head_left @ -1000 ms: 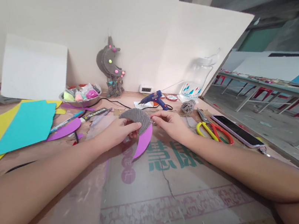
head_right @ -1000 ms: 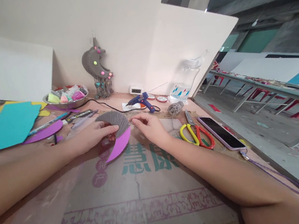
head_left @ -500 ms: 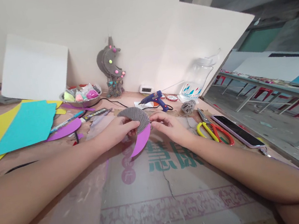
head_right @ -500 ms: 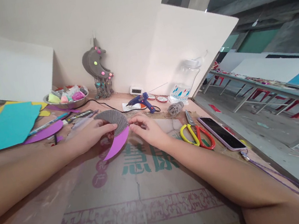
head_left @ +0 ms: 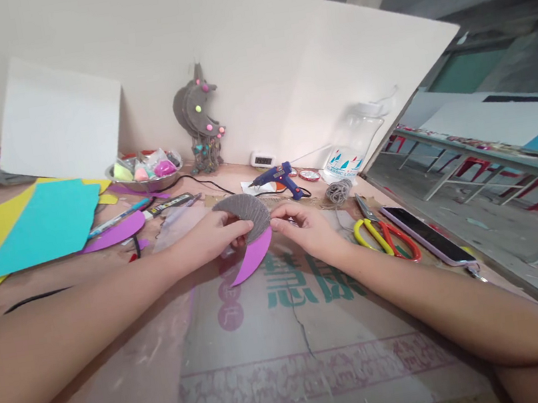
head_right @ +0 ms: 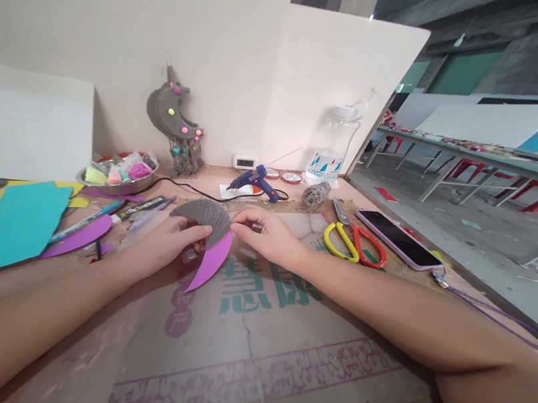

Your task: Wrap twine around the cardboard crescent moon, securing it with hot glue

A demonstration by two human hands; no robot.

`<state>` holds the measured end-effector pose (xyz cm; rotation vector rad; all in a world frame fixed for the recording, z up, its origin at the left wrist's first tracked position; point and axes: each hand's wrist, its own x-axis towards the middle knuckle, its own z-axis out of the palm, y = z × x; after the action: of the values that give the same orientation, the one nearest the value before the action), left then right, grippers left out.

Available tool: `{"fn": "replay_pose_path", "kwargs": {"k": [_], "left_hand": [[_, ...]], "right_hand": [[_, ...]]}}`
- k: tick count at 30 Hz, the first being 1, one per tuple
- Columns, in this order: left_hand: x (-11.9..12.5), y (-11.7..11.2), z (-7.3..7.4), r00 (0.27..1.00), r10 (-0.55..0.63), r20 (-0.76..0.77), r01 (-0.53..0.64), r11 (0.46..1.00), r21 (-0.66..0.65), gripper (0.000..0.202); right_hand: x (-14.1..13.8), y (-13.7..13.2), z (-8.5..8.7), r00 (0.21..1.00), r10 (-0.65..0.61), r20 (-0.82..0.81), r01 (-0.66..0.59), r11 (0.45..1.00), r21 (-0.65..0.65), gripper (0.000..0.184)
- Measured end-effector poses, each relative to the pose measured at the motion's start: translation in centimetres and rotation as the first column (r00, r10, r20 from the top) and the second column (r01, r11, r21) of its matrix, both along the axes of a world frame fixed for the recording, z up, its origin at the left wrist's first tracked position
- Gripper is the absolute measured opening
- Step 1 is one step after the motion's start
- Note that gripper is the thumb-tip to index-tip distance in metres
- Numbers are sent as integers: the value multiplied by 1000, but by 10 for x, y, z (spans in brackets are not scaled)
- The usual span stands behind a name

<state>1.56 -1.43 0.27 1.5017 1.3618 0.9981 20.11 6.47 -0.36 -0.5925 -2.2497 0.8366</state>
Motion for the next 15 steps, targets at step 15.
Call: {"fn": "replay_pose_path", "kwargs": {"k": [15], "left_hand": [[2, -3, 7, 991, 117, -70, -114, 993, 43, 32]], "right_hand": [[15, 36, 13, 954, -287, 89, 264, 941, 211, 24]]}}
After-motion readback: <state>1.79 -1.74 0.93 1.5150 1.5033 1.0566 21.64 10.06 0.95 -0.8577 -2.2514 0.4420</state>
